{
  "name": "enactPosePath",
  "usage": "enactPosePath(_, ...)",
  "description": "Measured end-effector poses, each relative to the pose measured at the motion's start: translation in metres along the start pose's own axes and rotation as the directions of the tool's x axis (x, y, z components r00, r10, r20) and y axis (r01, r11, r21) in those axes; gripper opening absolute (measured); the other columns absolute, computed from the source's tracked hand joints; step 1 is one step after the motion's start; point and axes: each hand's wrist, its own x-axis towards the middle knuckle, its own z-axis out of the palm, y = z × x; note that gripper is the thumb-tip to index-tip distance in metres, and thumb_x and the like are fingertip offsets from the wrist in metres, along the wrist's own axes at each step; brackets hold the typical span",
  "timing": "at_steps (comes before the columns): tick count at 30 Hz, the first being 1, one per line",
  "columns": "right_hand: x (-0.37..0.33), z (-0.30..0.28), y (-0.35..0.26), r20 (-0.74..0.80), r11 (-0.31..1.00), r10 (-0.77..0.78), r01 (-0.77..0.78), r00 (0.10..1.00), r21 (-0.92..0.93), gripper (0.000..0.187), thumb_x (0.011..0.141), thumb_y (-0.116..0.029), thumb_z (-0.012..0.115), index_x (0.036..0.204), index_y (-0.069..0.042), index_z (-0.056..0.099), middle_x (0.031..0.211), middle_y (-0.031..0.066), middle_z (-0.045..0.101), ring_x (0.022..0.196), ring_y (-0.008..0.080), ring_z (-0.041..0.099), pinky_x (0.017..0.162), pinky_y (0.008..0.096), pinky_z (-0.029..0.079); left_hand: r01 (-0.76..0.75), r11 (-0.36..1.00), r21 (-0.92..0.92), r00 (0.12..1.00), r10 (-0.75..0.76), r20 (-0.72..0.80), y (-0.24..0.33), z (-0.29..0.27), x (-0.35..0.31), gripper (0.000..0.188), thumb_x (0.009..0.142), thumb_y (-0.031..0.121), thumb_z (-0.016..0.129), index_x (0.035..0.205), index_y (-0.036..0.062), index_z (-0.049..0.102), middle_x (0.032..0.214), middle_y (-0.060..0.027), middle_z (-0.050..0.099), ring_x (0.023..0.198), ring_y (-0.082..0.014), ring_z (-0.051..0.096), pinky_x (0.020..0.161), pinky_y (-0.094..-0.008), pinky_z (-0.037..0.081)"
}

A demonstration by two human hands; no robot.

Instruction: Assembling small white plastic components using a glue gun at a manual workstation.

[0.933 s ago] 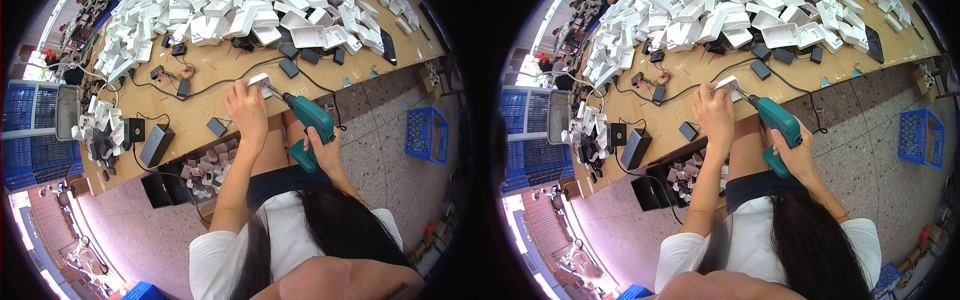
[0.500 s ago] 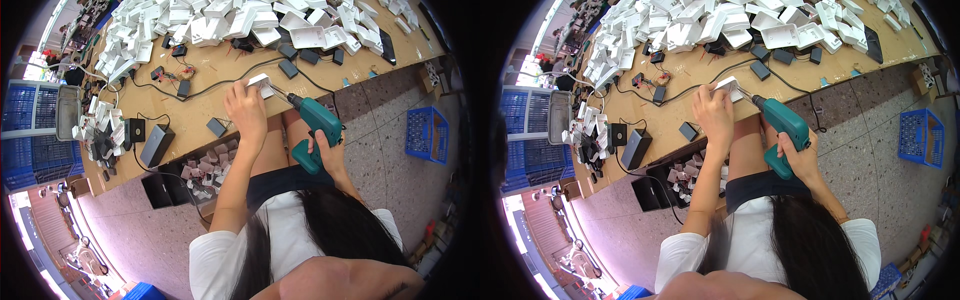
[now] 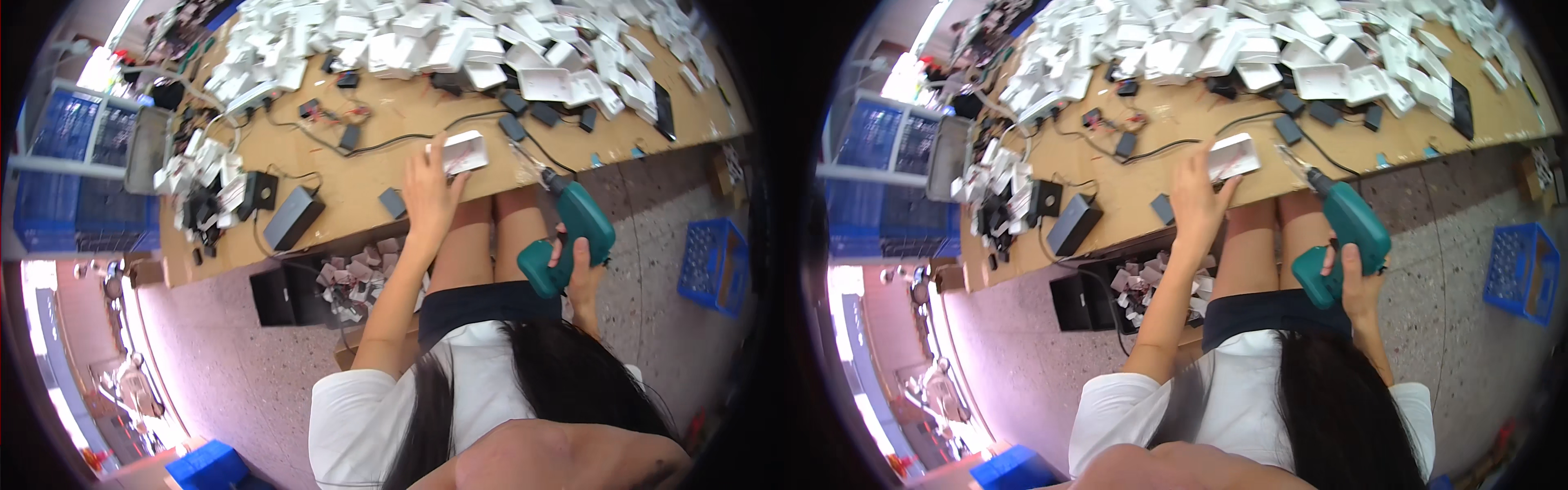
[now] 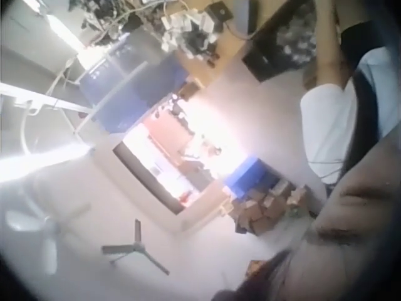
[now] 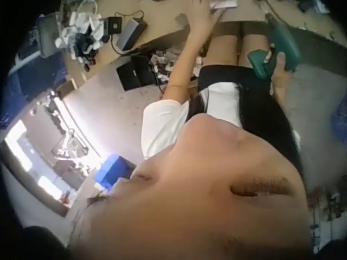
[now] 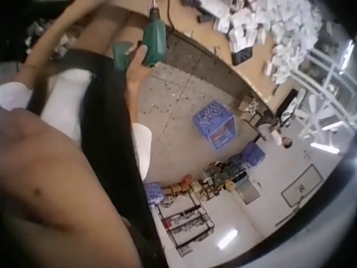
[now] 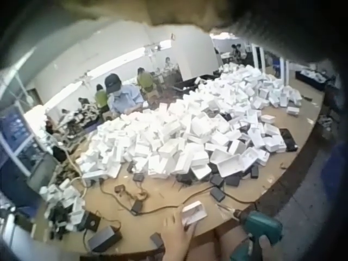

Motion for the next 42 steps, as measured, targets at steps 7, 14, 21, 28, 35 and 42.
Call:
enactPosePath(7, 0.002, 0.001, -0.004, -0.013, 1.000, -0.023, 0.023, 1.000, -0.007, 0.041, 0.108, -0.035, 0.056, 0.119, 0.004, 0.062, 0.081, 0.0081, 0.063, 0.067, 0.0137, 0.060, 0.063, 0.0280, 0.049, 0.141, 0.798, -0.586, 0.976, -0.013, 0.218, -0.042, -0.088, 0.020, 0.063, 0.083, 0.014, 0.086, 0.137, 0.0075, 0.056, 0.116, -0.0057, 0.069, 0.109, -0.0160, 0.068, 0.085, -0.0301, 0.058)
enactPosePath(14, 0.008, 0.001, -0.006, -0.027, 0.999, -0.042, 0.042, 0.999, -0.008, 0.041, 0.108, -0.036, 0.055, 0.120, 0.004, 0.062, 0.082, 0.0083, 0.063, 0.067, 0.0137, 0.059, 0.063, 0.0283, 0.049, 0.308, 0.877, -0.368, 0.921, -0.372, -0.118, -0.163, -0.284, 0.029, 0.061, 0.087, 0.028, 0.084, 0.137, 0.0050, 0.057, 0.112, -0.0039, 0.069, 0.087, -0.0080, 0.064, 0.063, -0.0234, 0.051)
enactPosePath(21, 0.007, 0.000, -0.009, -0.003, 0.998, -0.050, 0.050, 0.999, -0.024, 0.038, 0.108, -0.033, 0.056, 0.119, 0.003, 0.062, 0.078, 0.0064, 0.062, 0.067, 0.0125, 0.059, 0.063, 0.0282, 0.049, 0.483, 0.603, 0.635, 0.850, -0.147, -0.506, -0.301, -0.311, 0.089, 0.098, 0.070, 0.053, 0.089, 0.147, 0.0053, 0.051, 0.132, -0.0299, 0.063, 0.122, -0.0478, 0.059, 0.105, -0.0528, 0.046)
enactPosePath(28, 0.007, -0.002, -0.005, -0.018, 0.992, -0.003, 0.000, 1.000, -0.128, 0.044, 0.109, -0.039, 0.052, 0.120, 0.002, 0.061, 0.076, 0.0068, 0.059, 0.065, 0.0129, 0.057, 0.064, 0.0281, 0.047, -0.303, 0.919, 0.250, 0.909, 0.358, -0.212, -0.198, -0.141, 0.183, 0.042, 0.084, 0.017, 0.080, 0.123, 0.0052, 0.071, 0.109, -0.0185, 0.070, 0.098, -0.0335, 0.068, 0.087, -0.0421, 0.055)
enactPosePath(35, 0.002, -0.011, -0.002, -0.011, 0.989, -0.054, 0.052, 0.998, -0.138, 0.044, 0.109, -0.038, 0.052, 0.120, 0.003, 0.061, 0.077, 0.0070, 0.060, 0.065, 0.0132, 0.057, 0.064, 0.0283, 0.047, -0.362, 0.902, 0.234, 0.930, 0.334, 0.153, -0.099, -0.010, 0.225, 0.066, 0.073, 0.010, 0.082, 0.136, 0.0169, 0.063, 0.139, -0.0226, 0.051, 0.118, -0.0463, 0.056, 0.099, -0.0486, 0.053)
enactPosePath(42, 0.003, -0.021, -0.001, -0.034, 0.989, -0.044, 0.038, 0.998, -0.142, 0.043, 0.109, -0.038, 0.051, 0.121, 0.002, 0.061, 0.076, 0.0068, 0.060, 0.065, 0.0133, 0.057, 0.063, 0.0288, 0.047, -0.354, 0.892, 0.281, 0.934, 0.350, 0.066, -0.110, -0.020, 0.209, 0.073, 0.072, 0.013, 0.089, 0.138, 0.0215, 0.060, 0.148, -0.0261, 0.044, 0.118, -0.0493, 0.057, 0.098, -0.0509, 0.054)
